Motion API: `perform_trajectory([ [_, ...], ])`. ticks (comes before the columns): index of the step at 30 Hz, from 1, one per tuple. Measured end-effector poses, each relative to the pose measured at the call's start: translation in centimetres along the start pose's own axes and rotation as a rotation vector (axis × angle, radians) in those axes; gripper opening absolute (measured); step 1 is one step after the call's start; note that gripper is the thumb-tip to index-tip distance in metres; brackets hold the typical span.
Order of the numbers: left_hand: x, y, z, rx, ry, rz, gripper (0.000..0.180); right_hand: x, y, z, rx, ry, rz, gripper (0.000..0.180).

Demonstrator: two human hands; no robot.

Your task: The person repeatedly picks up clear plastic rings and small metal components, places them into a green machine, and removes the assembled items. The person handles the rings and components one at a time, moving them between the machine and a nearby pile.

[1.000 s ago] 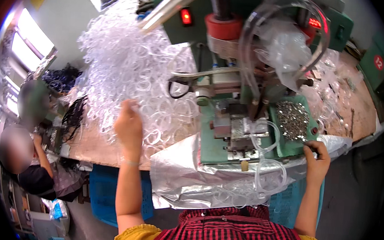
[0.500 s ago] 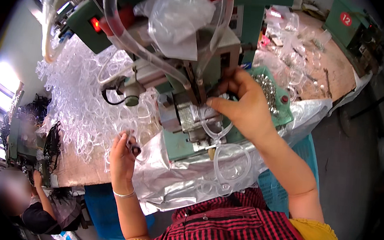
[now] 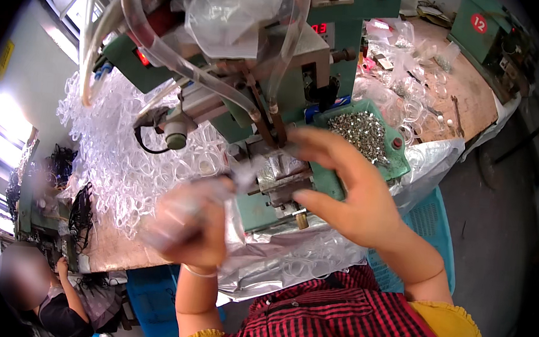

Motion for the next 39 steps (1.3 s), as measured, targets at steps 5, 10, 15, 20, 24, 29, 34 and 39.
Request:
perform_trajectory([
  [5,-2.8,1.5,0.8,-0.552,-0.162,-0.443,0.023,7.7,3.4,9.0,0.004,1.219,0.362,0.027],
  [10,-4.7,1.7,-0.1,-0.626,-0.203,-0.498,0.025,9.4,2.0,11.3,0.151,1.133,0.305,0.016],
  [15,-4.2,1.6,-0.6,-0.650,-0.218,-0.527,0.020,10.3,1.1,12.5,-0.021,0.937,0.387,0.012],
  [20,-4.0,1.6,-1.2,-0.646,-0.170,-0.493,0.023,9.6,1.1,12.2,-0.041,0.608,0.437,0.014],
  [24,-3.6,3.6,-0.3,-0.416,-0.070,-0.471,0.022,8.4,1.3,12.2,-0.080,0.621,0.406,0.014],
  [29,6.2,4.6,-0.8,0.008,-0.622,0.093,0.027,9.1,4.2,13.5,-0.132,0.376,0.483,0.014],
  [34,12.5,-4.5,-8.3,0.054,-0.892,0.049,0.015,8.3,2.6,11.0,-0.117,0.495,0.373,0.018],
  [39,17.7,-2.9,-23.1,0.155,-1.399,-0.414,0.025,6.6,1.3,11.7,-0.136,0.469,0.335,0.016],
])
Point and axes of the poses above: each hand's wrist, its own y-axis away from the middle knuckle, its own x-axis out of the back of the hand, z = x × y, the point moved 1 cm from there along -y, towards the middle knuckle, and after that the axes turned 3 degrees about x, right-handed, at the moved point
